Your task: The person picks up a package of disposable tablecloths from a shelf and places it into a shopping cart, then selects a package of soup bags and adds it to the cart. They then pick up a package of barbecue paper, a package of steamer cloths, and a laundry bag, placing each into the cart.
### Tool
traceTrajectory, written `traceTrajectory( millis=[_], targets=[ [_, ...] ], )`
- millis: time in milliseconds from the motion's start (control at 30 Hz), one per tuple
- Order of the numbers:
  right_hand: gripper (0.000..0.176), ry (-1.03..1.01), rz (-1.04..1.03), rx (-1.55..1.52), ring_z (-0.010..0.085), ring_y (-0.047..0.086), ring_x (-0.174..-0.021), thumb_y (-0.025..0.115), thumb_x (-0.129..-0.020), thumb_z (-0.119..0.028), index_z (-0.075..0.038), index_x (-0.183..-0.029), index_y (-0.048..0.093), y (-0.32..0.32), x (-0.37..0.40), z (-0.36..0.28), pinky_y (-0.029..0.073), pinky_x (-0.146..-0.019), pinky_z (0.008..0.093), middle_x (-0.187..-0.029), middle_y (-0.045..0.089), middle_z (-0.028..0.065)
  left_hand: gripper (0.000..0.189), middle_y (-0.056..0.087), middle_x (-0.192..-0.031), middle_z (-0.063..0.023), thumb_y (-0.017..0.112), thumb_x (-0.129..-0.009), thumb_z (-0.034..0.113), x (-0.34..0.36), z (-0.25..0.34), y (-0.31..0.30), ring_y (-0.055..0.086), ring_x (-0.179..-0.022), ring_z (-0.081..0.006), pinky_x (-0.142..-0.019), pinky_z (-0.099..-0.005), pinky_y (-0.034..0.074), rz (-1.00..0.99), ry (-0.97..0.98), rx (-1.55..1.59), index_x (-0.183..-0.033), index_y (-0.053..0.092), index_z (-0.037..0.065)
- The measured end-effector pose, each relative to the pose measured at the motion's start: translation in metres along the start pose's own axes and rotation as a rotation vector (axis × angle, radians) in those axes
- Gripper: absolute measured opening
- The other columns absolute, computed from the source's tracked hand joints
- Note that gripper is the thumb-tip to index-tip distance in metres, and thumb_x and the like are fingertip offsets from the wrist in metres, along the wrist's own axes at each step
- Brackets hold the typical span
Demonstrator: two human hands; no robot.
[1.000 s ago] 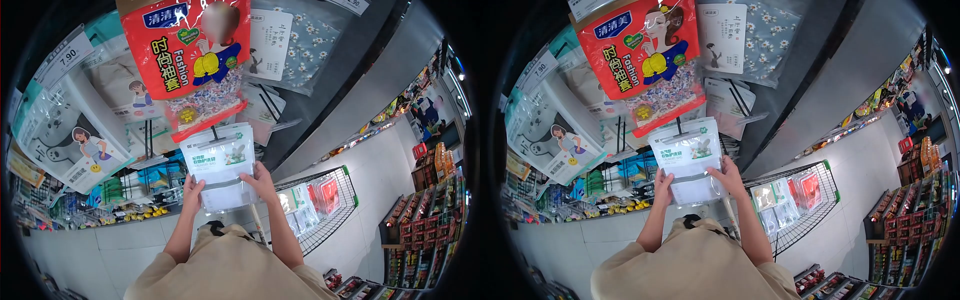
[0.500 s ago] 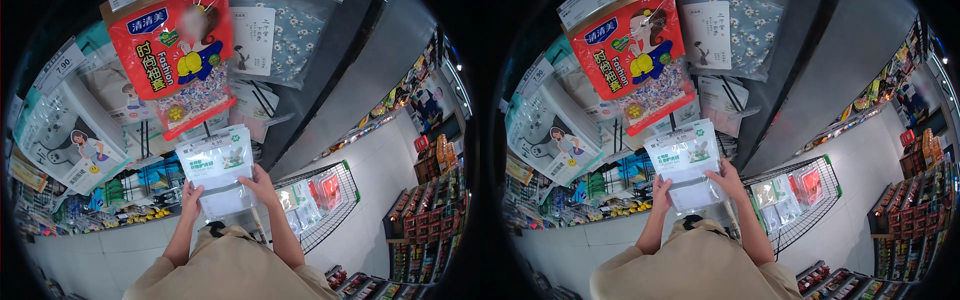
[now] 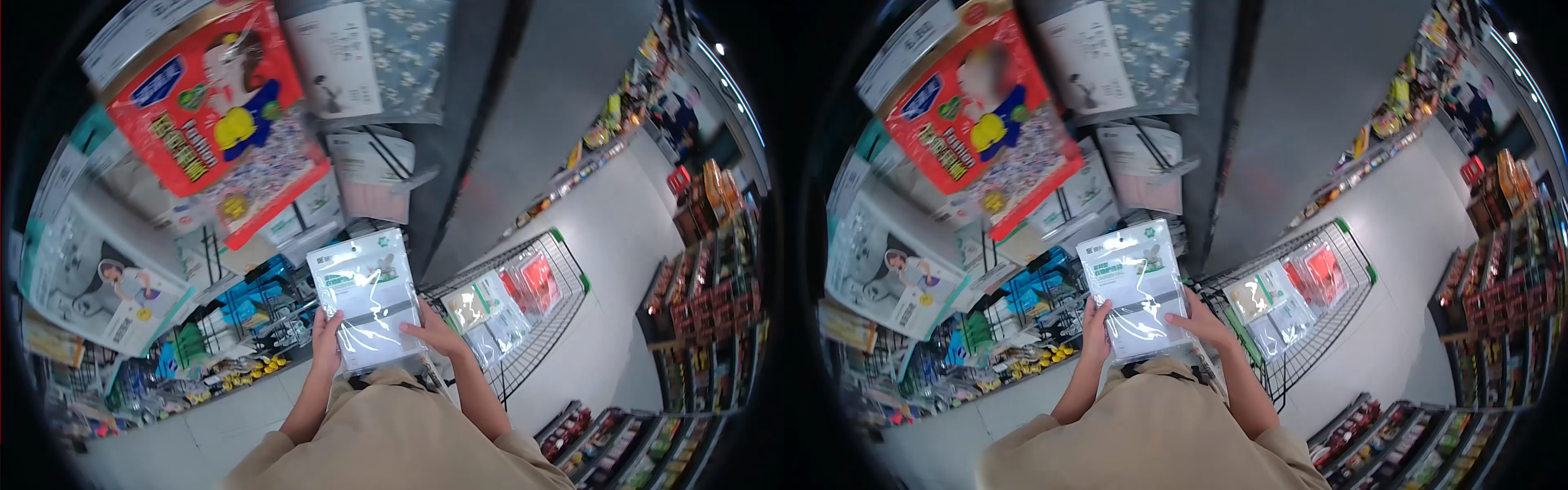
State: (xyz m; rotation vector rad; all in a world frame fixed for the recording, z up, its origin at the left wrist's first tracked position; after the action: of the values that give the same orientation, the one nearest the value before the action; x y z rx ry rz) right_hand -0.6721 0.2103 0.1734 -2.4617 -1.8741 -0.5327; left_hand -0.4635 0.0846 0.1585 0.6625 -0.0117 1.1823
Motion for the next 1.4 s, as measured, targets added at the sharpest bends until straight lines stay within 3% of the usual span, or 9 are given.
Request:
traceTrajectory(
  millis=[267, 500, 700, 767, 867, 1100, 1167, 1233, 1400],
  targets=[
    [0.067, 0.210, 0.272, -0.295, 0.0179, 0.058, -0.103, 0.073, -0.083, -0.019, -0.001, -0.139, 0.041, -0.044, 0.075, 0.050, 0.047, -0.092, 0.0315, -0.118, 0.058, 0.0109, 0.040, 0.058, -0.121, -0.0080, 0.058, -0.097, 0.014, -0.014, -0.066, 0.034, 0.057, -0.107, -0.0154, -0.092, -0.0297, 0.046, -0.171, -0.239, -0.245, -0.133, 0.047, 0.001],
    [0.067, -0.033, 0.702, -0.482, 0.0169, 0.059, -0.104, 0.070, -0.084, -0.010, -0.001, -0.142, 0.038, -0.098, 0.131, 0.117, 0.047, -0.092, 0.0295, -0.119, 0.059, 0.0111, 0.052, 0.055, -0.129, -0.0097, 0.056, -0.099, 0.019, -0.025, -0.122, 0.088, 0.053, -0.114, -0.0153, -0.093, -0.0289, 0.043, -0.398, -0.335, -0.677, -0.145, 0.037, 0.005],
    [0.056, -0.050, 1.059, -0.409, 0.0177, 0.063, -0.093, 0.066, -0.086, -0.006, -0.001, -0.135, 0.040, -0.167, 0.168, 0.185, 0.051, -0.081, 0.0299, -0.110, 0.063, 0.0129, 0.055, 0.052, -0.136, -0.0187, 0.056, -0.098, 0.024, -0.050, -0.196, 0.102, 0.052, -0.123, -0.0240, -0.102, -0.0349, 0.041, -0.729, 0.227, -1.271, -0.145, 0.036, 0.003],
    [0.056, -0.069, 1.193, -0.412, 0.0182, 0.063, -0.093, 0.066, -0.086, -0.007, 0.000, -0.135, 0.039, -0.192, 0.172, 0.219, 0.051, -0.081, 0.0304, -0.109, 0.063, 0.0131, 0.049, 0.052, -0.137, -0.0177, 0.058, -0.096, 0.024, -0.046, -0.210, 0.105, 0.057, -0.117, -0.0293, -0.097, -0.0379, 0.045, -0.724, 0.276, -1.348, -0.140, 0.046, 0.006],
    [0.059, 0.012, 1.272, -0.338, 0.0209, 0.063, -0.092, 0.063, -0.087, -0.006, 0.000, -0.138, 0.035, -0.228, 0.176, 0.247, 0.053, -0.077, 0.0324, -0.109, 0.062, 0.0173, 0.036, 0.055, -0.133, -0.0118, 0.059, -0.092, 0.024, -0.024, -0.210, 0.124, 0.061, -0.106, -0.0356, -0.084, -0.0454, 0.051, -0.789, 0.633, -1.778, -0.124, 0.059, 0.011],
    [0.065, 0.067, 1.329, -0.362, 0.0235, 0.065, -0.093, 0.062, -0.085, -0.003, 0.000, -0.142, 0.031, -0.294, 0.152, 0.320, 0.055, -0.074, 0.0344, -0.111, 0.062, 0.0193, 0.032, 0.055, -0.135, -0.0079, 0.058, -0.091, 0.020, -0.024, -0.212, 0.123, 0.065, -0.099, -0.0337, -0.079, -0.0431, 0.053, -0.739, 0.608, -1.776, -0.121, 0.062, 0.011],
    [0.062, 0.125, 1.366, -0.474, 0.0255, 0.065, -0.093, 0.065, -0.082, -0.003, 0.002, -0.138, 0.038, -0.301, 0.148, 0.336, 0.055, -0.074, 0.0351, -0.111, 0.063, 0.0195, 0.031, 0.056, -0.135, -0.0064, 0.059, -0.090, 0.016, -0.026, -0.216, 0.123, 0.069, -0.087, -0.0247, -0.074, -0.0391, 0.053, -0.719, 0.673, -1.773, -0.121, 0.062, 0.011],
    [0.062, 0.338, 1.604, -0.208, 0.0298, 0.067, -0.089, 0.070, -0.079, -0.012, 0.001, -0.133, 0.044, -0.306, 0.143, 0.383, 0.058, -0.058, 0.0368, -0.110, 0.063, 0.0190, 0.032, 0.056, -0.135, -0.0064, 0.059, -0.090, 0.015, -0.024, -0.217, 0.125, 0.069, -0.087, -0.0245, -0.074, -0.0387, 0.054, -0.725, 0.659, -1.832, -0.121, 0.061, 0.011],
    [0.048, 0.658, 1.597, -0.348, 0.0356, 0.066, -0.098, 0.072, -0.076, -0.012, 0.003, -0.118, 0.055, -0.288, 0.126, 0.470, 0.056, -0.074, 0.0407, -0.110, 0.065, 0.0223, 0.033, 0.055, -0.136, -0.0068, 0.058, -0.088, 0.013, -0.025, -0.221, 0.124, 0.070, -0.083, -0.0235, -0.072, -0.0374, 0.054, -0.706, 0.615, -1.852, -0.121, 0.061, 0.011]
  ],
)
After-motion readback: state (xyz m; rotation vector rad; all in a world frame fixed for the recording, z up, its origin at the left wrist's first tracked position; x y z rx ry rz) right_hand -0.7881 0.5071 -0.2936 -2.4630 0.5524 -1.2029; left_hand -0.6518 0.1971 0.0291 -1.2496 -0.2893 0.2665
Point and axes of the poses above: each hand's wrist, its own x-axis away from the middle knuckle, its own y-axis out of the palm, z = x × y, the point moved 3 cm from there along -x, towards the middle knuckle
